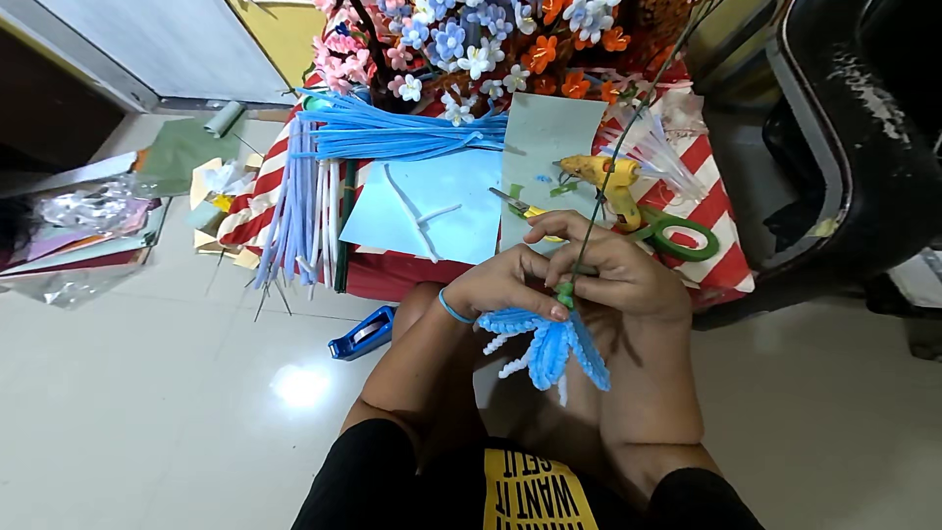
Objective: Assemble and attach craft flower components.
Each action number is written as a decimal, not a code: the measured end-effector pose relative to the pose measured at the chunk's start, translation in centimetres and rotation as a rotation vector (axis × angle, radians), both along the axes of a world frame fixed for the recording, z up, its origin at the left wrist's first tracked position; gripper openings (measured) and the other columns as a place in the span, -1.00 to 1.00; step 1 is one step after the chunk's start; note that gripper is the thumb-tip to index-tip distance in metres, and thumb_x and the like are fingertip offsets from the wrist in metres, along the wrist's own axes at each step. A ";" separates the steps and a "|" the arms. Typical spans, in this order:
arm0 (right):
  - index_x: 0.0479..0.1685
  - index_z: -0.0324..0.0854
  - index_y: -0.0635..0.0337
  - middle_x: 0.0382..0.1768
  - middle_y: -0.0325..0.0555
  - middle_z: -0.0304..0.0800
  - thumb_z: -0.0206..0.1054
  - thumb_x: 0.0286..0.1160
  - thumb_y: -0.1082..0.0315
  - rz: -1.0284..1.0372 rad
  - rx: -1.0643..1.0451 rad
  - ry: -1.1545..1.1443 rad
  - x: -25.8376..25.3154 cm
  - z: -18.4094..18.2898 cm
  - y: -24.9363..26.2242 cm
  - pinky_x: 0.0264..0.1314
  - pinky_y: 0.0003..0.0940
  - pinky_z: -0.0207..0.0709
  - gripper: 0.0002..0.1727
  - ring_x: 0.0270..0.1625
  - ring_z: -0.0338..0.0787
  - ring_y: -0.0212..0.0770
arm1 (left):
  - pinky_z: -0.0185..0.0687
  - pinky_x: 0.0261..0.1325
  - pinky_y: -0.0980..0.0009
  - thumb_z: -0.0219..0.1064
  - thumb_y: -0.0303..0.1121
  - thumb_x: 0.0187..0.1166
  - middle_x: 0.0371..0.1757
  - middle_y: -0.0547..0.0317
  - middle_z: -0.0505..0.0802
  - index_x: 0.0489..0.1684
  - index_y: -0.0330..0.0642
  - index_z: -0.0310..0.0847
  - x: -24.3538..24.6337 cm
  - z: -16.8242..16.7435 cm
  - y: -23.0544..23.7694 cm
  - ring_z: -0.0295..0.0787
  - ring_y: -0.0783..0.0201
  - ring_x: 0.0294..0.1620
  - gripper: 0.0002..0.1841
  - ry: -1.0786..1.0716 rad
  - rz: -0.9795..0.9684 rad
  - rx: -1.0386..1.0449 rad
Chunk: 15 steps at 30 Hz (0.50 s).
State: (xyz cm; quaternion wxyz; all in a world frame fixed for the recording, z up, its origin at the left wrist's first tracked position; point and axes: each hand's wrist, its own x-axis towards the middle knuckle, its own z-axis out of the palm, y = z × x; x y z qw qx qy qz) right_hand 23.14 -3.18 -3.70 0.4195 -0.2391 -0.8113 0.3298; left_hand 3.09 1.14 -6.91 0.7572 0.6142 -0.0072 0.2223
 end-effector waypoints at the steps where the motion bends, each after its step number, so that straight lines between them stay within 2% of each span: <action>1: -0.45 0.80 0.22 0.31 0.03 0.69 0.31 0.41 0.41 -0.030 0.014 -0.008 0.1 0.0 0.0 0.57 -0.39 0.47 -0.83 0.54 0.54 -0.23 | 0.73 -0.07 0.61 0.50 -0.49 0.37 -0.26 0.53 0.91 -0.30 -0.05 0.85 0.0 0.1 0.0 0.80 0.67 -0.20 -0.90 0.010 0.031 0.001; 4: -0.45 0.79 0.25 0.31 0.04 0.69 0.33 0.36 0.43 -0.121 0.044 -0.003 0.1 0.2 -0.3 0.58 -0.38 0.47 -0.84 0.54 0.54 -0.22 | 0.74 -0.07 0.60 0.49 -0.53 0.36 -0.25 0.48 0.90 -0.30 -0.10 0.83 -0.1 0.2 -0.1 0.80 0.64 -0.20 -0.90 0.004 0.119 0.003; 7: -0.51 0.70 0.24 0.30 0.04 0.67 0.34 0.32 0.42 -0.237 0.070 -0.029 0.1 0.6 -0.9 0.54 -0.40 0.50 -0.87 0.54 0.54 -0.23 | 0.74 -0.07 0.57 0.49 -0.51 0.37 -0.23 0.39 0.88 -0.36 -0.19 0.83 -0.3 0.3 -0.1 0.79 0.60 -0.19 -0.97 0.013 0.214 0.051; 11: -0.52 0.67 0.21 0.18 0.03 0.69 0.31 0.33 0.41 -0.385 0.126 -0.132 -0.3 1.3 -2.0 0.54 -0.38 0.45 -0.86 0.50 0.54 -0.20 | 0.70 -0.10 0.56 0.51 -0.49 0.35 -0.30 0.36 0.83 -0.44 -0.23 0.79 -0.1 0.6 -0.5 0.74 0.59 -0.21 -0.96 0.032 0.352 0.159; 15: -0.52 0.70 0.20 0.04 0.04 0.71 0.27 0.35 0.40 -0.498 0.209 -0.217 -0.6 1.8 -2.6 0.55 -0.28 0.38 -0.84 0.45 0.55 -0.09 | 0.66 0.00 0.54 0.54 -0.43 0.33 -0.27 0.31 0.83 -0.44 -0.26 0.80 0.0 0.7 -0.8 0.73 0.55 -0.11 -0.91 0.039 0.475 0.262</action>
